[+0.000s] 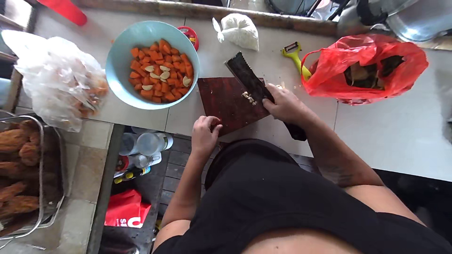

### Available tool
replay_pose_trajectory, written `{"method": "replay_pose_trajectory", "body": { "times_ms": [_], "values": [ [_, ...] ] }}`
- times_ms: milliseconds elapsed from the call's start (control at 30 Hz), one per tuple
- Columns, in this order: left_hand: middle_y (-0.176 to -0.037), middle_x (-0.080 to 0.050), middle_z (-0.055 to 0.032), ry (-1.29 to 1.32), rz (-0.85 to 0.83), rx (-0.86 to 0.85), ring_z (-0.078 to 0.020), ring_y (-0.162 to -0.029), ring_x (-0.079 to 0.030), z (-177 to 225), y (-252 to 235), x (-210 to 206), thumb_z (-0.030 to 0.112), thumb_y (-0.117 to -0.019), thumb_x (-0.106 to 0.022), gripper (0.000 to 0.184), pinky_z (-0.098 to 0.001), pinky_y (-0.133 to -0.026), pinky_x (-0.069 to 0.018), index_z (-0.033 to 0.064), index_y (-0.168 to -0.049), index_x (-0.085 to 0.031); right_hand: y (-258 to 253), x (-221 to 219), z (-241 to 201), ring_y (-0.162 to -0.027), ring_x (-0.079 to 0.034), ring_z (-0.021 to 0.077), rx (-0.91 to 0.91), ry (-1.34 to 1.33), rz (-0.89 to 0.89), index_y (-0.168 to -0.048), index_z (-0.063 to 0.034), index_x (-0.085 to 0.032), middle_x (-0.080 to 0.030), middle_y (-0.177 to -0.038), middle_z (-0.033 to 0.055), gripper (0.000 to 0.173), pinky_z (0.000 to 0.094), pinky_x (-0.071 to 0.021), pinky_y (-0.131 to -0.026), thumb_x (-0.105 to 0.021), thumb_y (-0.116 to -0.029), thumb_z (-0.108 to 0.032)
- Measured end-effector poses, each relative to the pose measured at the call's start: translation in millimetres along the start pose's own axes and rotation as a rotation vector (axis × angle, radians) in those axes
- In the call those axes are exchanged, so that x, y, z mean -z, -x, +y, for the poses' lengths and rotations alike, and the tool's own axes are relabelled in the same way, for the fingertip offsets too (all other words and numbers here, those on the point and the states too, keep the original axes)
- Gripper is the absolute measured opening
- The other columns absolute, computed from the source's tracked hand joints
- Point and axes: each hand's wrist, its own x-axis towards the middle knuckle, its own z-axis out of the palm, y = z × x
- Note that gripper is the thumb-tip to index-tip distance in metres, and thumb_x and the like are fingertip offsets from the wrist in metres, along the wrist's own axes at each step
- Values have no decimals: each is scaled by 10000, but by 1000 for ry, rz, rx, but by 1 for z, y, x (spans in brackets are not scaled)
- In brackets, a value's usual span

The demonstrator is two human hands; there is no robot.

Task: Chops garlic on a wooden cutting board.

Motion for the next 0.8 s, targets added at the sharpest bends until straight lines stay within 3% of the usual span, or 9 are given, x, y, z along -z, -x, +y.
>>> {"method": "replay_pose_trajectory", "body": {
  "times_ms": [100, 167, 233, 333, 400, 467, 533, 633, 800],
  "values": [
    [-1111, -671, -199, -4, 272, -219, -346, -1064, -625, 15, 4, -6, 109, -989, -624, 189, -469, -935, -506, 19, -1113, -735, 13, 7, -2, -923, -657, 343, 123, 48, 140, -1265, -19, -630, -629, -1102, 193, 355, 554, -543, -753, -632, -914, -70],
    [-1128, -662, -159, -23, 466, -418, -297, -1112, -579, 36, 1, -6, 126, -991, -612, 166, -402, -991, -440, 72, -1069, -748, 19, 2, 0, -869, -645, 328, 189, 73, 221, -1278, -17, -653, -595, -1099, 203, 400, 504, -562, -717, -688, -881, -58],
    [-1170, -626, -115, -39, 536, -557, -269, -1224, -520, 56, -4, 0, 208, -1020, -606, 142, -393, -1094, -363, 135, -1062, -721, 26, -8, 2, -884, -660, 344, 212, 55, 265, -1260, -3, -618, -584, -1152, 238, 445, 497, -587, -736, -759, -840, -44],
    [-1383, -576, -192, -164, 309, -575, -430, -1422, -392, 79, -6, 3, 363, -1058, -479, 347, -597, -1211, -212, 171, -1202, -729, 36, -24, 2, -930, -681, 413, 164, 31, 285, -1374, 14, -527, -529, -1300, 305, 661, 541, -603, -754, -831, -789, -28],
    [-1582, -414, -220, -266, 66, -562, -502, -1513, -224, 82, -12, -9, 411, -1050, -351, 484, -685, -1209, -89, 220, -1348, -681, 41, -34, 2, -905, -690, 421, 195, 37, 321, -1528, -27, -422, -502, -1342, 320, 842, 532, -613, -724, -813, -783, 6],
    [-1657, -306, -190, -306, -61, -581, -472, -1549, -151, 79, -20, -26, 427, -1057, -324, 501, -669, -1217, -44, 255, -1401, -645, 45, -40, 0, -811, -697, 387, 213, 65, 338, -1616, -98, -325, -487, -1373, 307, 939, 495, -611, -657, -783, -807, 37],
    [-1678, -283, -138, -348, -135, -571, -415, -1568, -136, 76, -29, -33, 444, -1053, -322, 509, -644, -1226, -32, 266, -1410, -639, 49, -43, 3, -745, -690, 356, 259, 105, 354, -1635, -136, -301, -469, -1407, 298, 939, 463, -604, -610, -747, -831, 54],
    [-1707, -213, -110, -405, -167, -544, -397, -1581, -85, 64, -44, -28, 490, -1059, -294, 536, -645, -1233, -5, 301, -1472, -577, 60, -39, 11, -703, -687, 350, 278, 168, 378, -1608, -159, -379, -473, -1439, 292, 874, 463, -601, -601, -725, -842, 83],
    [-1715, -134, -165, -441, -257, -445, -454, -1571, -16, 47, -76, -11, 517, -1068, -236, 547, -680, -1215, 31, 361, -1501, -532, 92, -32, 37, -746, -698, 394, 211, 244, 405, -1571, -207, -457, -482, -1451, 298, 783, 508, -603, -630, -715, -880, 55]
  ]
}}
